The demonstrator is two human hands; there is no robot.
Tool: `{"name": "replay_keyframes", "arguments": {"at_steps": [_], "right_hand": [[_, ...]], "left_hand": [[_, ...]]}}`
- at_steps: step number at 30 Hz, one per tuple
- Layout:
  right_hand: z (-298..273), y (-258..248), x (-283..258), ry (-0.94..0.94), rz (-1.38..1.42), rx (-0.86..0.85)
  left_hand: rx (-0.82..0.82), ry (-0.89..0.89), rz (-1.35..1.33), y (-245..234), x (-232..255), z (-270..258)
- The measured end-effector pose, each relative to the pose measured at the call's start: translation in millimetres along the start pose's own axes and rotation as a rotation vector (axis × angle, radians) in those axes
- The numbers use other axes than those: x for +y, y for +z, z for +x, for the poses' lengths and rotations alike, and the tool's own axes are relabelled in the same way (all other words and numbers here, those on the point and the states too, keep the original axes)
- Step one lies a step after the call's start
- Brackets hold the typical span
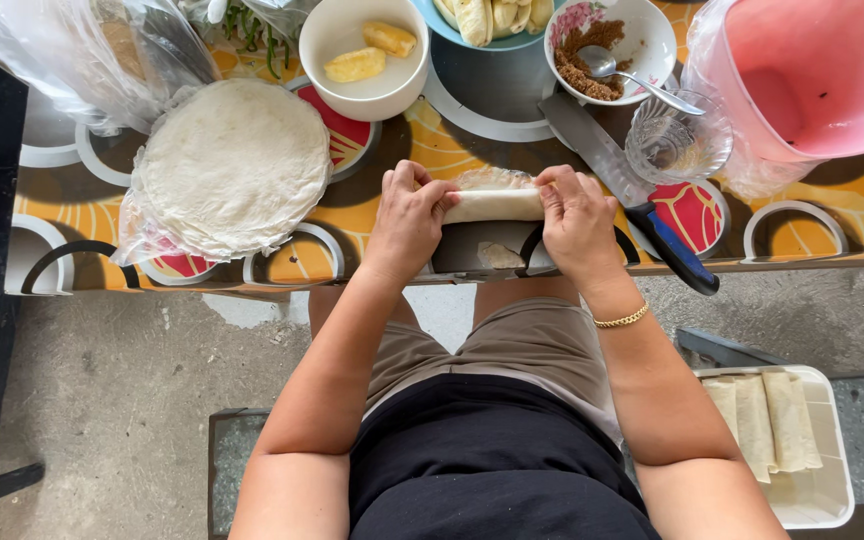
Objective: The person spreads a brown paste on a round white wrapper, places a banana segment on top, and rolls it into a cylinder. The person repeats this with another wrapper and banana, and then places the finished rolls into a white container.
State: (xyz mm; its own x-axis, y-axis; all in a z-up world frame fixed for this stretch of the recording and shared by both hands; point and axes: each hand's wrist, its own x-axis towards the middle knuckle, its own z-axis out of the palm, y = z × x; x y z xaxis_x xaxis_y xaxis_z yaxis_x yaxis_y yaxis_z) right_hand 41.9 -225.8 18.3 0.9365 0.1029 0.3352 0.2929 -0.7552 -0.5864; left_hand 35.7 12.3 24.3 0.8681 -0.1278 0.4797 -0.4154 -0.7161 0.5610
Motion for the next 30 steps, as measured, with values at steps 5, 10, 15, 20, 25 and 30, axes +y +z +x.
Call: {"name": "replay_keyframes", "arguments": {"at_steps": [5, 10, 15, 20, 25, 30], "right_hand": [[1.4, 2.7, -1.2, -0.196, -0.03, 0.097], [0.1, -11.4, 1.3, -0.327, 0.014, -0.018], [-19.4, -29.4, 2.8, -0.375, -0.002, -0.109], [-17.4, -22.6, 6.8, -0.322, -0.003, -0.079], [-1.5, -11.9, 12.6, -0.214, -0.07, -0.089], [7.5, -5.2, 5.6, -0.211, -0.123, -0.009]], "left_hand": [[-0.07, 0.071, -0.117, -1.2, 2.7, 2.4], [-0.196, 0.182, -0.069, -12.0, 3.7, 1.9], [-0.243, 0.193, -0.07, -17.9, 10.6, -13.9], [-0.217, 0.054, -0.111, -10.0, 10.6, -21.5], [-0.154, -0.092, 0.0, 1.1, 9.0, -6.8], [-0.006, 0.103, 0.023, 1.8, 4.5, 6.1]]}}
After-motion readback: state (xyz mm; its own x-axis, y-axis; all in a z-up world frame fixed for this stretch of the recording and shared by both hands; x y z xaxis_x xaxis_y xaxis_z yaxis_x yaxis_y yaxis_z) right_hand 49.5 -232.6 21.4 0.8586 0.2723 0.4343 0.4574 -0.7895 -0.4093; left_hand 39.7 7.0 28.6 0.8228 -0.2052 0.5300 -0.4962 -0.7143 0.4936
